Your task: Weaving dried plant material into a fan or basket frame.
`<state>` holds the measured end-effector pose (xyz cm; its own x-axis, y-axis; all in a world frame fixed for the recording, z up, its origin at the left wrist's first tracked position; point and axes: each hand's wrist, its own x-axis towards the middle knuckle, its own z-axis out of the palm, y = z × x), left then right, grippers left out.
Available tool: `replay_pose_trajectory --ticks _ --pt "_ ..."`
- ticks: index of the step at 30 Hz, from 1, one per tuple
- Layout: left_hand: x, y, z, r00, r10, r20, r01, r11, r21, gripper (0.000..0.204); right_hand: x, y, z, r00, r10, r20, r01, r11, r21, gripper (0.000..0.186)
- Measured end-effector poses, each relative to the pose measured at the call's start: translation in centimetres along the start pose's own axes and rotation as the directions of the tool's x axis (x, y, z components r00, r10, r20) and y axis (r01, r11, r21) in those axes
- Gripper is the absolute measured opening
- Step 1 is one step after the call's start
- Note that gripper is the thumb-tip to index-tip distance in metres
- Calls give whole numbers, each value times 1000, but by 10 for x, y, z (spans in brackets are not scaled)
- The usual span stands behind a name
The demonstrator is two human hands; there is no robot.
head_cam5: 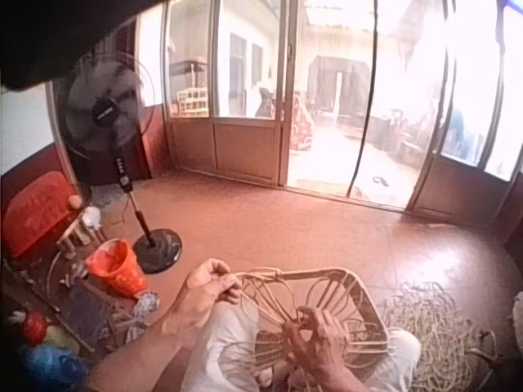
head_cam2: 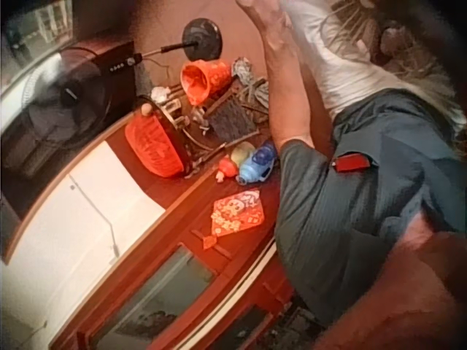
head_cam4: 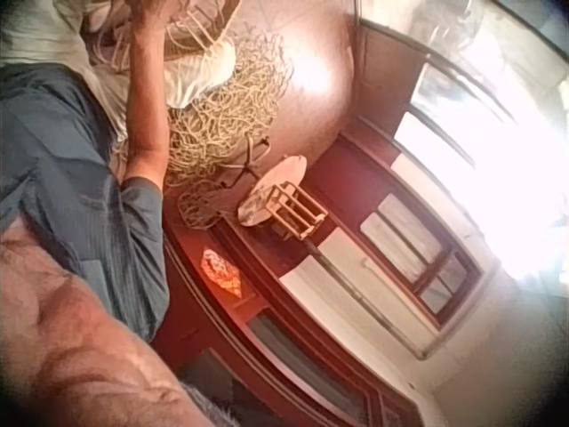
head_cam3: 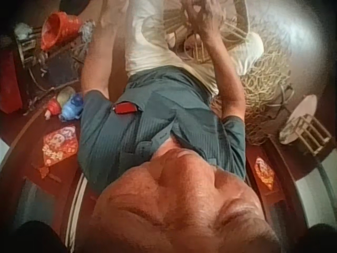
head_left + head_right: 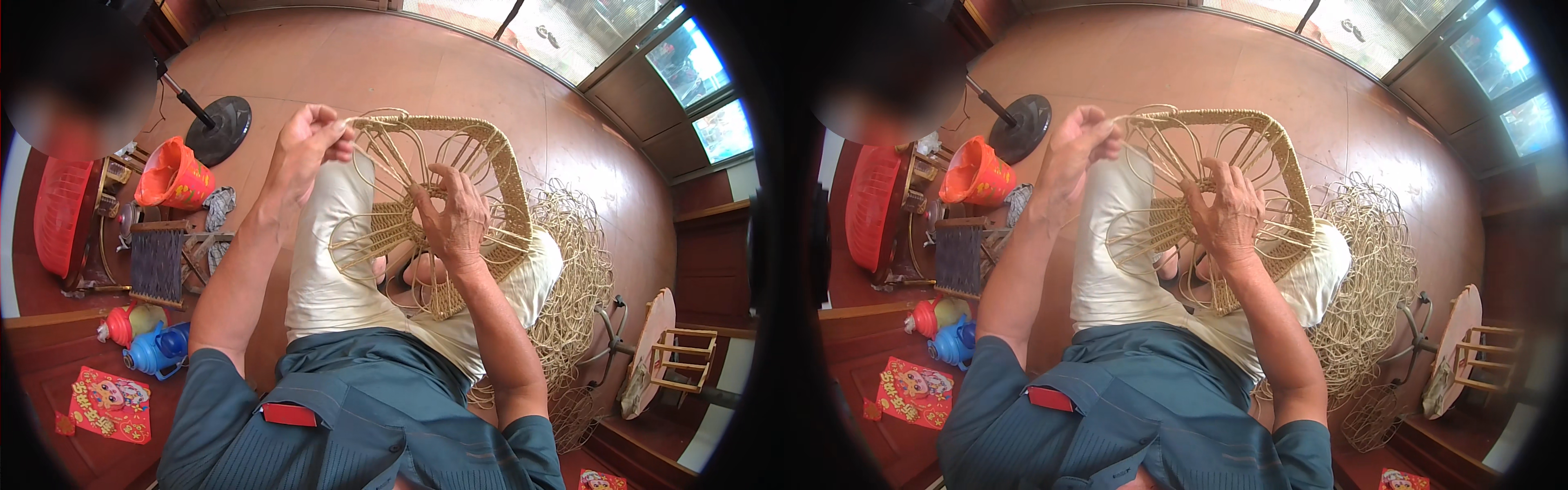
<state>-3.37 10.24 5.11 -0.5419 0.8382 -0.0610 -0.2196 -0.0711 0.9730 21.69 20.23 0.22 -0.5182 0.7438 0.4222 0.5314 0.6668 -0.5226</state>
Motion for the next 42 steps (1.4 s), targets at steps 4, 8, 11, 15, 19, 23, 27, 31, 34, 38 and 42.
replay_pose_trajectory --ticks 4,8,11,15,19,23,27,31,34,38,42 --pt "22 4 18 996 84 -20 -84 996 35 24 2 -7 3 1000 21 10 -21 1000 -7 41" --pt "15 -5 38 877 477 -57 -378 759 531 19 1 -5 3 998 59 -5 -59 998 -3 41" --pt "-10 -6 38 835 550 4 -395 595 700 15 2 -4 2 996 86 2 -86 996 -6 41" --pt "-23 -30 39 802 495 333 -554 412 723 13 3 -6 2 997 72 5 -72 997 11 41" --pt "-14 -40 35 715 488 500 -619 110 778 21 4 -7 1 998 64 15 -64 998 7 41" --pt "-6 -31 38 741 349 574 -594 -59 802 22 2 -3 3 999 55 -3 -55 999 3 41" --pt "3 -31 31 673 330 662 -663 -129 738 19 1 -5 1 998 58 12 -58 998 -5 41" --pt "5 -42 10 542 397 741 -745 -181 642 22 0 -4 3 1000 20 -12 -20 1000 -19 41" --pt "-7 -39 11 424 477 770 -750 -292 593 26 -1 -4 2 1000 29 -4 -29 1000 -6 41" --pt "-31 -36 13 333 450 829 -806 -321 498 26 0 1 4 1000 31 -4 -31 1000 0 42" --pt "-69 -54 18 527 347 776 -835 42 549 25 1 -5 -5 998 23 53 -23 1000 -11 46"
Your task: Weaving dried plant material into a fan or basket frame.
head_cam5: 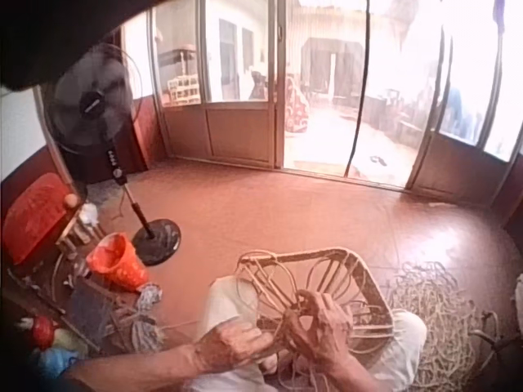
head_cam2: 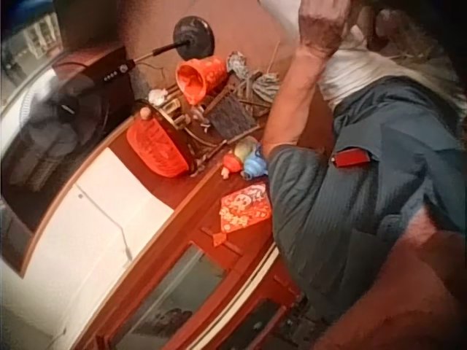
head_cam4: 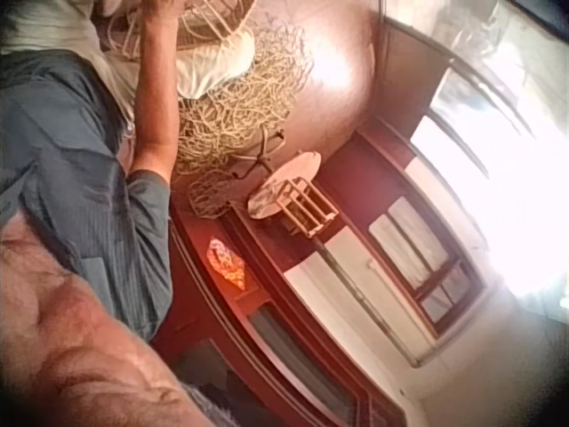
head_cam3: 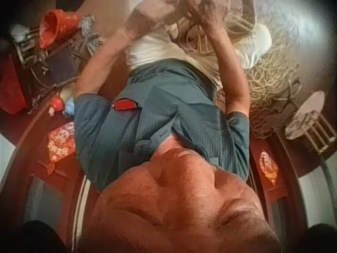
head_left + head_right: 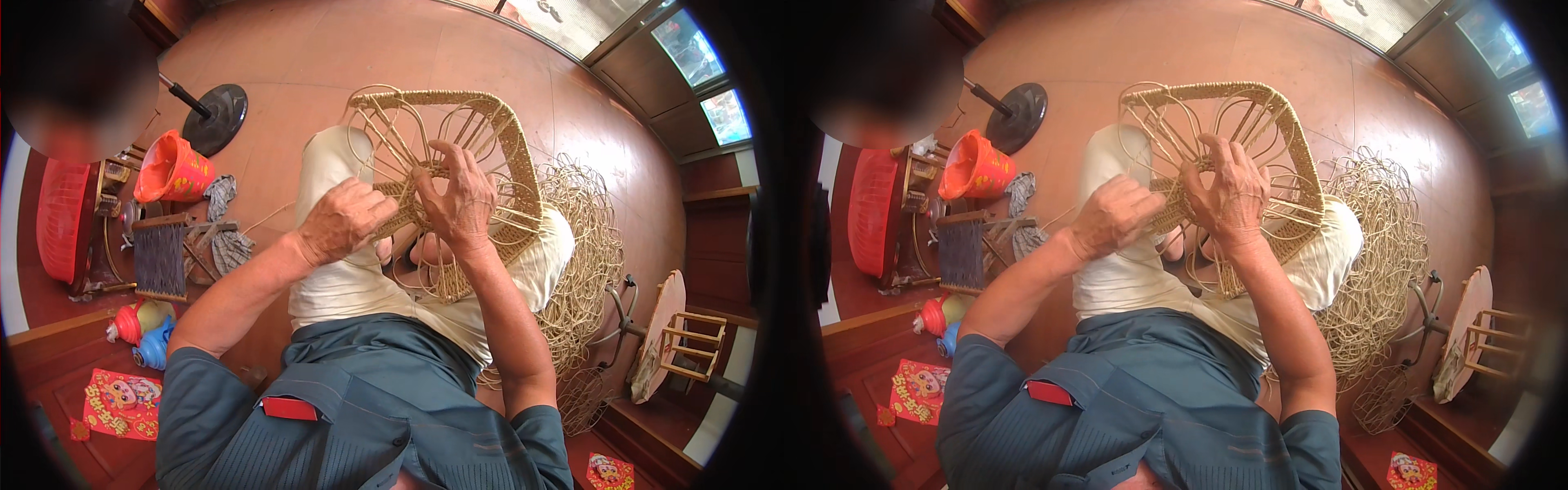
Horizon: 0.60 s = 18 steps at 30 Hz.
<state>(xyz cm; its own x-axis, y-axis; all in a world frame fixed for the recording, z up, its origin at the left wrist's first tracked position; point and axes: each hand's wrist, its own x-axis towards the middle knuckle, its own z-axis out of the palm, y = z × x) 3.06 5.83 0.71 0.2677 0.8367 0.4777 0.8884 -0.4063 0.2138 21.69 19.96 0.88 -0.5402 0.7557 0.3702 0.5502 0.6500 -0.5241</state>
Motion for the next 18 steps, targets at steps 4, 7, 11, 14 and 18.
replay_pose_trajectory --ticks 4,7,11,14,18 --pt "-6 19 9 994 -107 29 108 994 -15 32 -3 2 -7 995 -36 92 34 999 17 60" --pt "-12 22 7 987 -148 58 148 989 2 34 -7 -2 -12 984 -42 172 54 996 -66 73" --pt "-17 24 -6 974 -225 21 226 973 -46 31 -5 2 -10 982 -12 188 17 1000 -25 83" --pt "-20 18 -11 914 -400 -65 381 903 -200 21 -3 -2 -10 981 -4 192 12 999 -45 86" --pt "-13 12 -17 859 -509 -64 490 851 -188 20 -4 -4 -9 983 10 185 1 998 -61 86"
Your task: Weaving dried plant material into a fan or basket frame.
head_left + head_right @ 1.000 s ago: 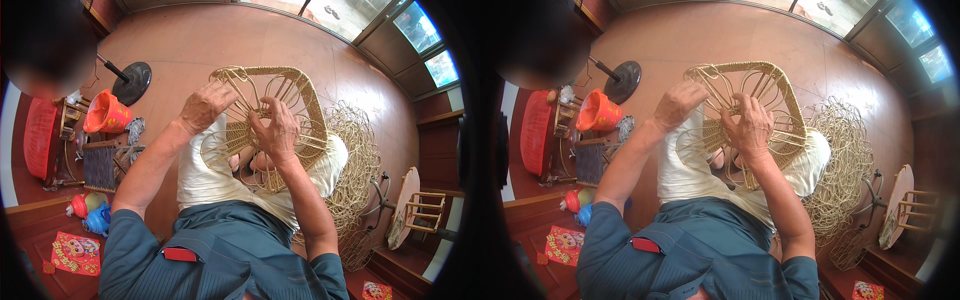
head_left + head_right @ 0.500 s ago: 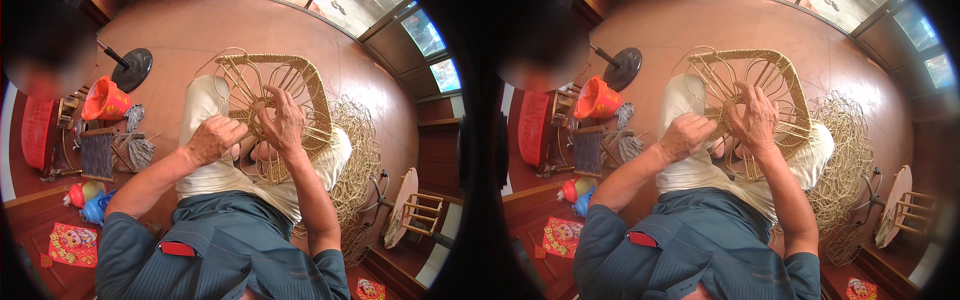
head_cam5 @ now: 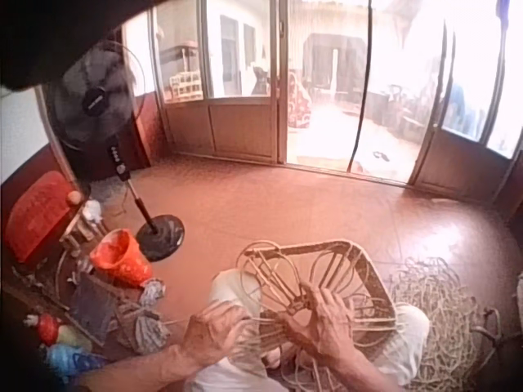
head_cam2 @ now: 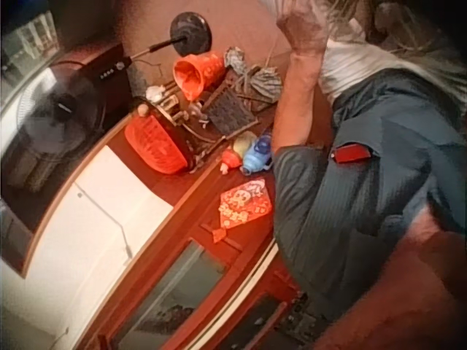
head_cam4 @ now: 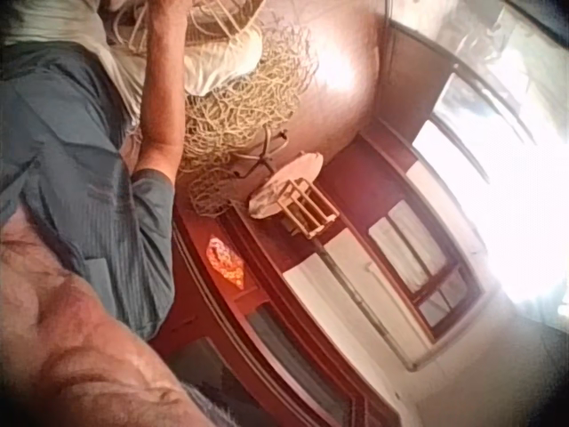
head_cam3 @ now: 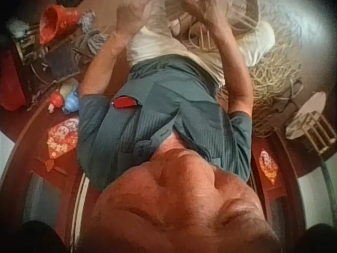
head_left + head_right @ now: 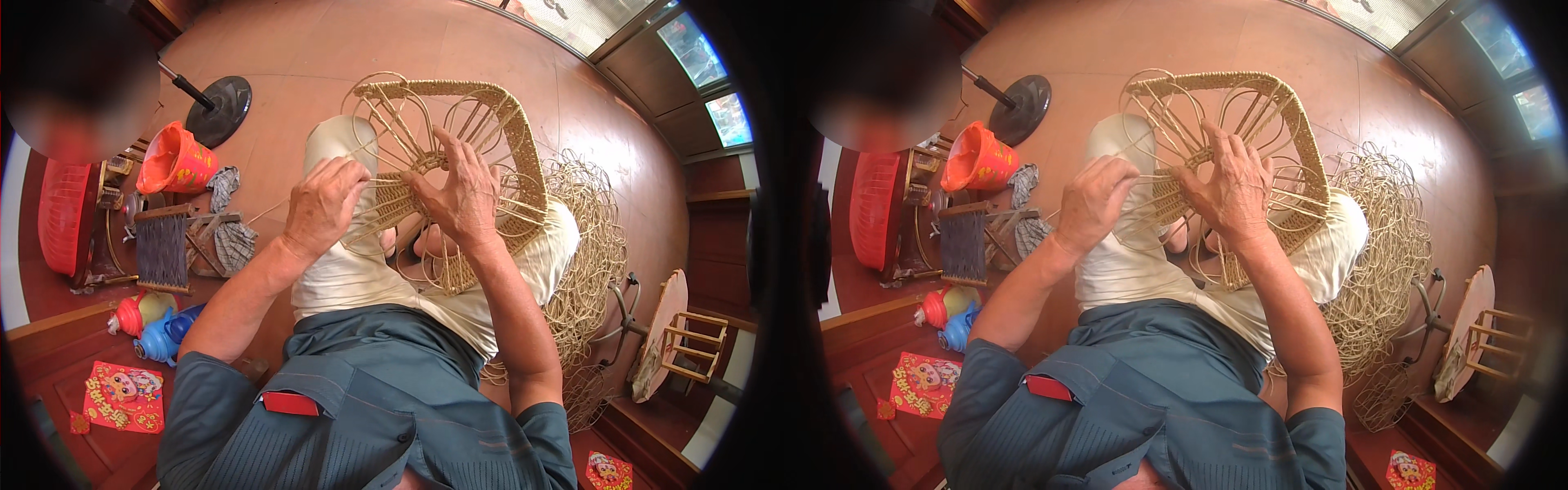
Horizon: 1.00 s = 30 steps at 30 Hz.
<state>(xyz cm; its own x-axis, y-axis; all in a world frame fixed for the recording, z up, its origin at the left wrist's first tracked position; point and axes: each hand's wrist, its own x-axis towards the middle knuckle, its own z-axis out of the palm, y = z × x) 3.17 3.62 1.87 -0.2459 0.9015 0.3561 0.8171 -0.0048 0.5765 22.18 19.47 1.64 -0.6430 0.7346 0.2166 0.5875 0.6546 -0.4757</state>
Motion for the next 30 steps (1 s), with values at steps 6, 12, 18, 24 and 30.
replay_pose_trajectory --ticks 6,12,18,24,30 --pt "-3 0 4 984 169 54 -178 950 257 23 0 1 0 1000 -8 -11 8 1000 14 85" --pt "-4 0 11 980 171 105 -196 928 317 29 1 1 1 999 -11 -46 13 999 45 79" --pt "-8 -7 16 967 205 153 -251 877 410 21 0 3 2 999 -15 -46 17 999 41 77" --pt "-6 18 21 922 388 -15 -359 867 345 11 1 6 -2 998 -45 -36 46 998 34 75" --pt "-29 53 32 957 250 145 -255 967 17 14 -1 14 -9 996 -48 72 44 998 54 80"
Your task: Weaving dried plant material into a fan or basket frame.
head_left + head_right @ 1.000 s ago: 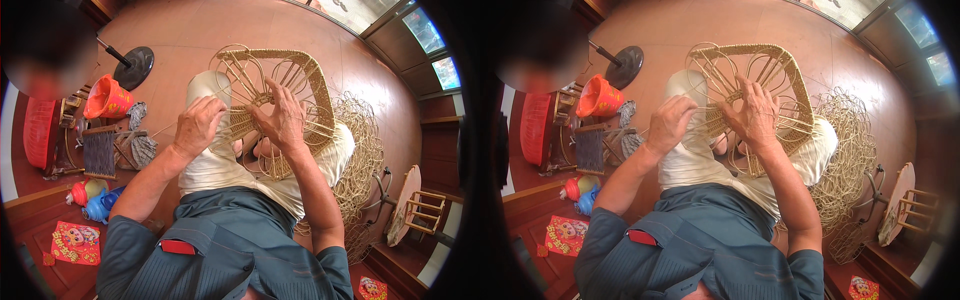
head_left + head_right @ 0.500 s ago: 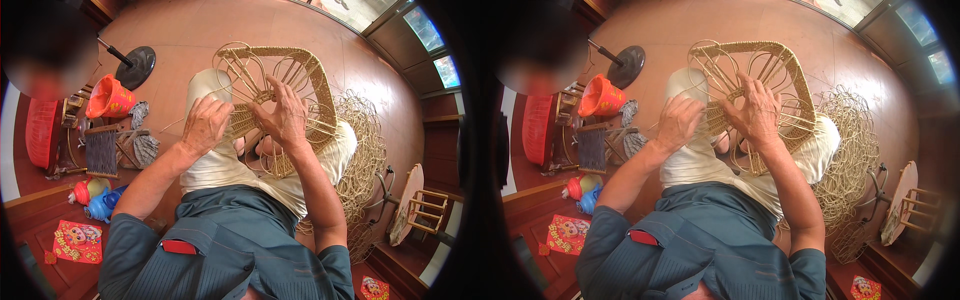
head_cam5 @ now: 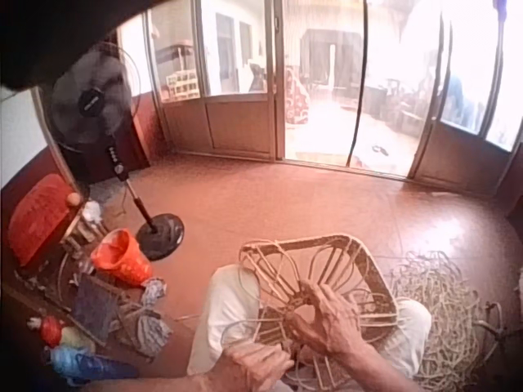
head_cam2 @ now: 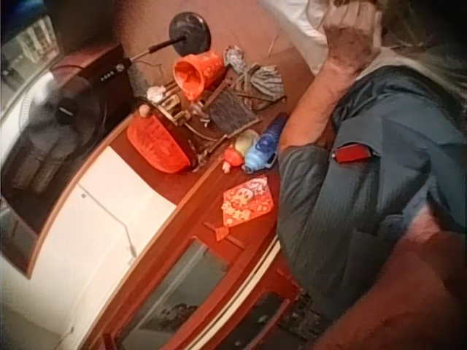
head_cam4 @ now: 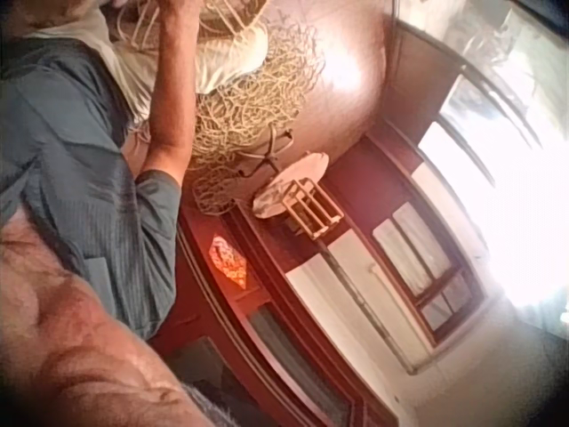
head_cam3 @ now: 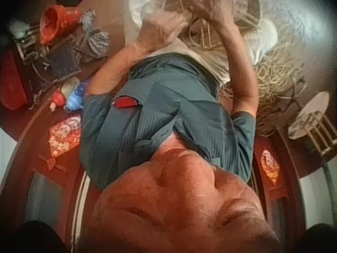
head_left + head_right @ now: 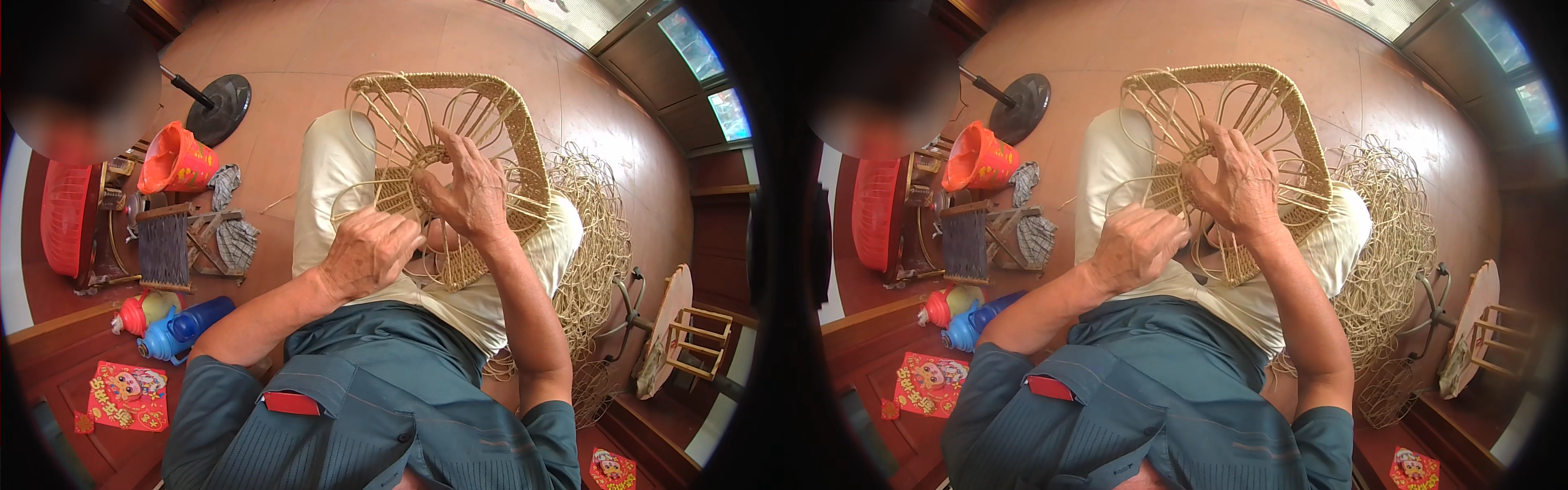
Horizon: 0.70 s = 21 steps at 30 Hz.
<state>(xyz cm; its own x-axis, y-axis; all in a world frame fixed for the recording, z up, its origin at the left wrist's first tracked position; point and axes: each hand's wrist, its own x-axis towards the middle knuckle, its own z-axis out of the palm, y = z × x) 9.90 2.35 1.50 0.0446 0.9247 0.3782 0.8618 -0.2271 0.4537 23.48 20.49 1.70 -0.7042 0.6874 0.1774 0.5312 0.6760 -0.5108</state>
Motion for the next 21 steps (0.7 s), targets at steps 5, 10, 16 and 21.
replay_pose_trajectory --ticks 5,10,16,21 --pt "-31 7 -14 979 -60 194 76 994 -77 20 -2 -6 -2 999 15 53 -11 997 -75 93" --pt "-80 -1 -46 953 -251 168 271 957 -108 26 -2 -9 -4 998 32 62 -26 996 -91 99" --pt "-152 -14 -82 347 -760 549 873 48 -485 48 -1 -15 -11 996 33 84 -28 998 -61 96" --pt "-173 -14 -95 201 -882 426 841 -68 -537 56 -3 -14 -7 998 13 65 -10 999 -47 95"
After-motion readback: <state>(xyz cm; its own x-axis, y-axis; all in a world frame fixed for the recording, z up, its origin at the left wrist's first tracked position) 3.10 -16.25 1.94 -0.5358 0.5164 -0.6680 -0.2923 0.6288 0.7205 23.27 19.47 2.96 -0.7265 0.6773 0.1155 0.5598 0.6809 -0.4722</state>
